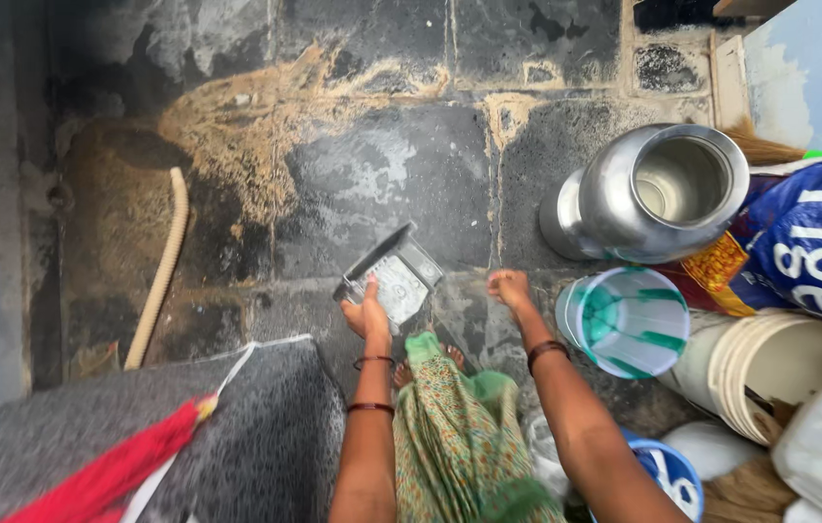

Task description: The person removes a lint filter from a top-loading washing machine, picks out debris by hand, and rinses it with water before placing it back.

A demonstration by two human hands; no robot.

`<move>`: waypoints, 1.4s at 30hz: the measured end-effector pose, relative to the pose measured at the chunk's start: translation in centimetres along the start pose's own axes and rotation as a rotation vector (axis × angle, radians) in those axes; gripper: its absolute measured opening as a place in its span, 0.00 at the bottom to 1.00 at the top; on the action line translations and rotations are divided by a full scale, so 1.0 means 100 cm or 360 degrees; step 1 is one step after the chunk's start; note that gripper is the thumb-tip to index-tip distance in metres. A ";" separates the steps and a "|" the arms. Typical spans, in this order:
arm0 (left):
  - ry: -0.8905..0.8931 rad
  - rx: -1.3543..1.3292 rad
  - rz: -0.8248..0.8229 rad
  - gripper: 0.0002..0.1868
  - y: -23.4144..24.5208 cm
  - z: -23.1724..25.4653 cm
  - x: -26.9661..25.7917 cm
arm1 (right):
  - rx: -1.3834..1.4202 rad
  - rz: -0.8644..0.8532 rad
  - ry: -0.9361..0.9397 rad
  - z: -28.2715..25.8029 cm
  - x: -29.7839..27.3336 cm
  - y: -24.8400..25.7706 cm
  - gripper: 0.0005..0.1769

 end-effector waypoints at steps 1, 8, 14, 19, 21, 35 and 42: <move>0.0098 0.0042 -0.0042 0.41 -0.012 -0.009 0.001 | 0.0013 0.0008 0.0005 0.003 0.012 -0.003 0.13; 0.0165 0.0233 -0.0130 0.42 -0.084 -0.076 0.018 | -0.0376 0.0210 0.0010 0.082 0.093 -0.025 0.05; 0.0252 0.0182 -0.0125 0.38 -0.147 -0.142 0.038 | -0.0843 0.0357 0.0252 0.149 0.184 -0.068 0.08; 0.0411 -0.0157 -0.0182 0.34 -0.198 -0.196 0.056 | -0.1018 0.0313 0.0351 0.192 0.257 -0.106 0.18; 0.0435 -0.0266 -0.0193 0.33 -0.221 -0.212 0.067 | -0.1351 0.0180 0.0267 0.207 0.285 -0.123 0.17; 0.0426 -0.0723 -0.0363 0.24 -0.331 -0.287 0.120 | -0.1666 0.0064 0.0668 0.229 0.426 -0.193 0.38; 0.0409 -0.0789 -0.0366 0.23 -0.344 -0.294 0.125 | -0.1825 0.0190 0.0925 0.269 0.432 -0.194 0.16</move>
Point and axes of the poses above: each hand's wrist, its own x-axis towards the middle knuckle, its own y-axis out of the back of the hand, z = x × y, the point moved 3 cm from there along x, towards the middle knuckle, and after that the axes turned 10 degrees about z, right-handed, at the moved point
